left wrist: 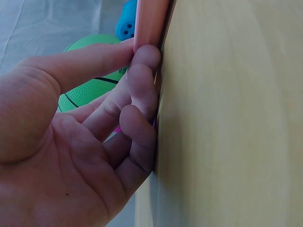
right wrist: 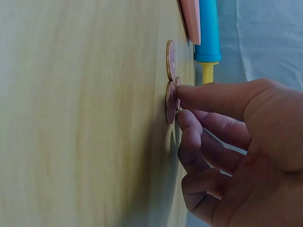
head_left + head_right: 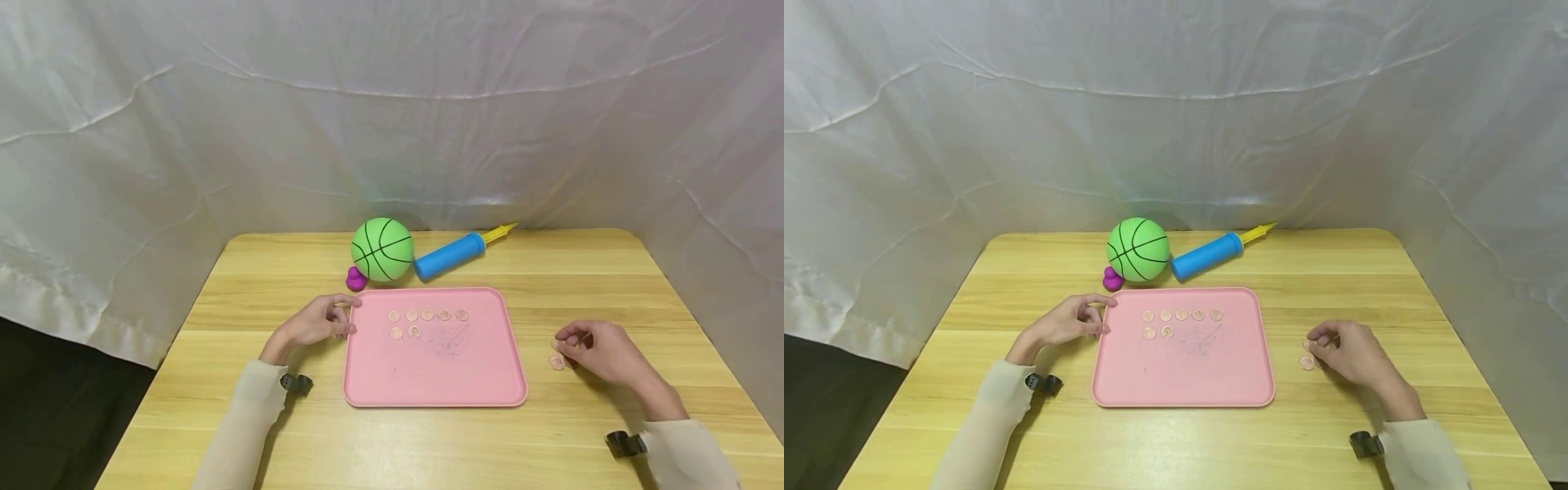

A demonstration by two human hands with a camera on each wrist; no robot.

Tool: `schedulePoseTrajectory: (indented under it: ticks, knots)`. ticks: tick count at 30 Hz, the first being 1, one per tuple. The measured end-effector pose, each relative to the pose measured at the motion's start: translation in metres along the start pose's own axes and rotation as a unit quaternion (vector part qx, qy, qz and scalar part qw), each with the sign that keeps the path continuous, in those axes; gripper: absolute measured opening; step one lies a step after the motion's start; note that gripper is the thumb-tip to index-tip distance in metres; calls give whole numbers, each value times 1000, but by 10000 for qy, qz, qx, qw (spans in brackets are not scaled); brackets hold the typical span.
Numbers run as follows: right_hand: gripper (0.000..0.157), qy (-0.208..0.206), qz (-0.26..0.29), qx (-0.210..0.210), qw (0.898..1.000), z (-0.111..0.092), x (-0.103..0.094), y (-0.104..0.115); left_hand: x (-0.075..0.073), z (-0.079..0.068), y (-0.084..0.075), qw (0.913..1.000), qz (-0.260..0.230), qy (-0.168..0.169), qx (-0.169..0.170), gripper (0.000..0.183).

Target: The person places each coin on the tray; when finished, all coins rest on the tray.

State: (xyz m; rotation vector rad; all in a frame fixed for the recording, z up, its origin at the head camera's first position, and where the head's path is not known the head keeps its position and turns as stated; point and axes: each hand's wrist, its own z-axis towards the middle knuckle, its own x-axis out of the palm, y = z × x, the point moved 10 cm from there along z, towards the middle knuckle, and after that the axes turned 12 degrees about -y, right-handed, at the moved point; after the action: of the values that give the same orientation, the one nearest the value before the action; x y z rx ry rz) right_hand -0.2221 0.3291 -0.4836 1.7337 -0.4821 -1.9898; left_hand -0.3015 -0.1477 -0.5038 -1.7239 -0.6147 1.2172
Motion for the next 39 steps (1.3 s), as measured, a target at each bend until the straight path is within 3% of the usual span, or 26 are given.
schedulePoseTrajectory:
  ticks: [13,25,32,39]
  knots:
    - [21,157,106,-14,9998,5,2,-2,-1,0,-1,10000,-2,-7,74,60]
    - [17,710,243,-34,9972,11,13,-3,1,1,1,9999,-6,29,116,60]
    - [10,533,840,-177,9949,11,11,12,1,0,0,9999,1,25,111,60]
    - [19,358,1062,132,9936,24,15,32,0,-1,0,10000,10,3,58,60]
